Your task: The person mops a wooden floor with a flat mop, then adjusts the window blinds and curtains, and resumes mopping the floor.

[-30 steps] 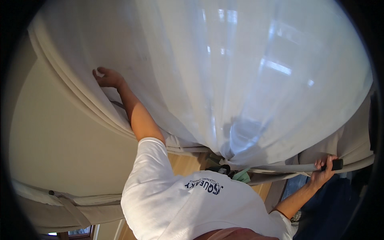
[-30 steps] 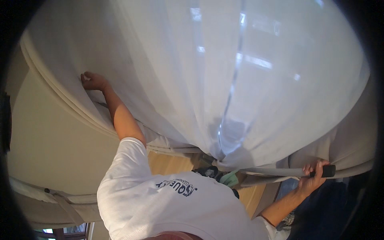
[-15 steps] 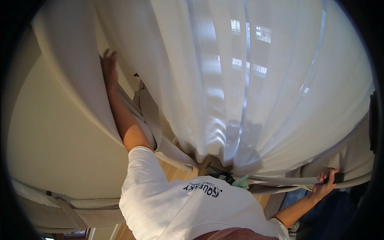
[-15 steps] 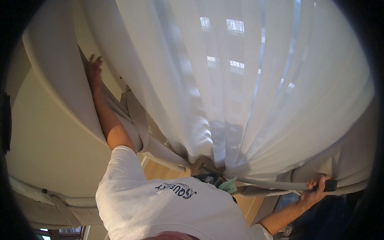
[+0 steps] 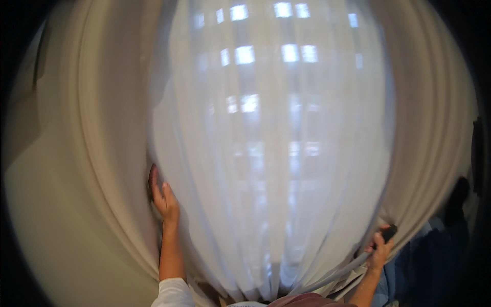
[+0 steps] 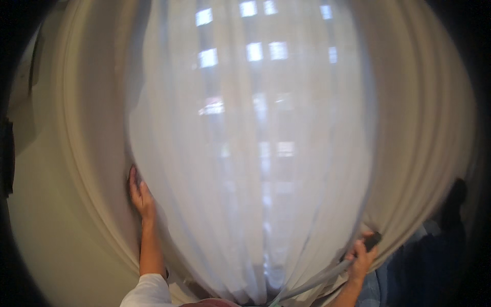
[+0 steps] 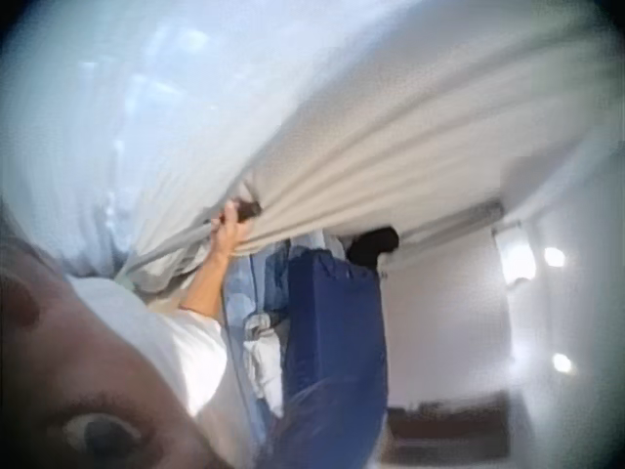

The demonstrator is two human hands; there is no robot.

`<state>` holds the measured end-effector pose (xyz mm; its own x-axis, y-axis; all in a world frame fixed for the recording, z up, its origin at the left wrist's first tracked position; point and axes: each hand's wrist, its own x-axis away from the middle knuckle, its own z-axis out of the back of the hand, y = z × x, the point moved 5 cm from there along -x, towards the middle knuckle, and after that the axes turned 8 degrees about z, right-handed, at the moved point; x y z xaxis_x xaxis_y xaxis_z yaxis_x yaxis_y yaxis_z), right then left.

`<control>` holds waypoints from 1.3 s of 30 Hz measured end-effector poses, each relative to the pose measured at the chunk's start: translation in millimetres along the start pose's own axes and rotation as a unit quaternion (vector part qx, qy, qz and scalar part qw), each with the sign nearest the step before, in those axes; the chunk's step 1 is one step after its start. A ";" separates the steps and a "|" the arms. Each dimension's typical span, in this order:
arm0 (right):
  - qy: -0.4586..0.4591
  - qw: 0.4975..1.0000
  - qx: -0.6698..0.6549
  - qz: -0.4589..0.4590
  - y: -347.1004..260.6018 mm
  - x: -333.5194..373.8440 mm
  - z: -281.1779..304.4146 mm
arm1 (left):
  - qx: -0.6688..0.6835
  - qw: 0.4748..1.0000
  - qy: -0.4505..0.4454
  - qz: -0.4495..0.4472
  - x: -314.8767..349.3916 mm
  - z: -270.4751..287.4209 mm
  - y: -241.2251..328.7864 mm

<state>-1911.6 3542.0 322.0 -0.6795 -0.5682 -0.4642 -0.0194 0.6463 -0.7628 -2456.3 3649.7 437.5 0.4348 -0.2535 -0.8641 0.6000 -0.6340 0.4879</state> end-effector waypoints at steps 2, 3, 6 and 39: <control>-0.021 0.999 0.002 0.024 -10.0 4.1 -22.6 | 0.071 0.992 -0.012 -0.106 -3.1 -21.8 45.6; -0.046 0.999 0.002 0.024 -7.0 2.3 -24.9 | 0.106 0.984 -0.019 -0.145 -4.0 -40.5 78.4; 0.003 0.997 0.063 0.053 -22.6 0.6 -6.9 | 0.257 0.939 -0.126 -0.190 17.7 -126.8 170.3; 0.083 0.988 0.017 0.129 -67.3 99.5 18.3 | 0.238 0.581 -0.480 -0.613 403.2 -358.7 257.2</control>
<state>-1964.5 3432.7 318.9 -0.7691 -0.2939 -0.5675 0.1933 0.7394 -0.6449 -1885.7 3646.5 258.9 -0.8354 0.4550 -0.3084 -0.2891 -0.8408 -0.4577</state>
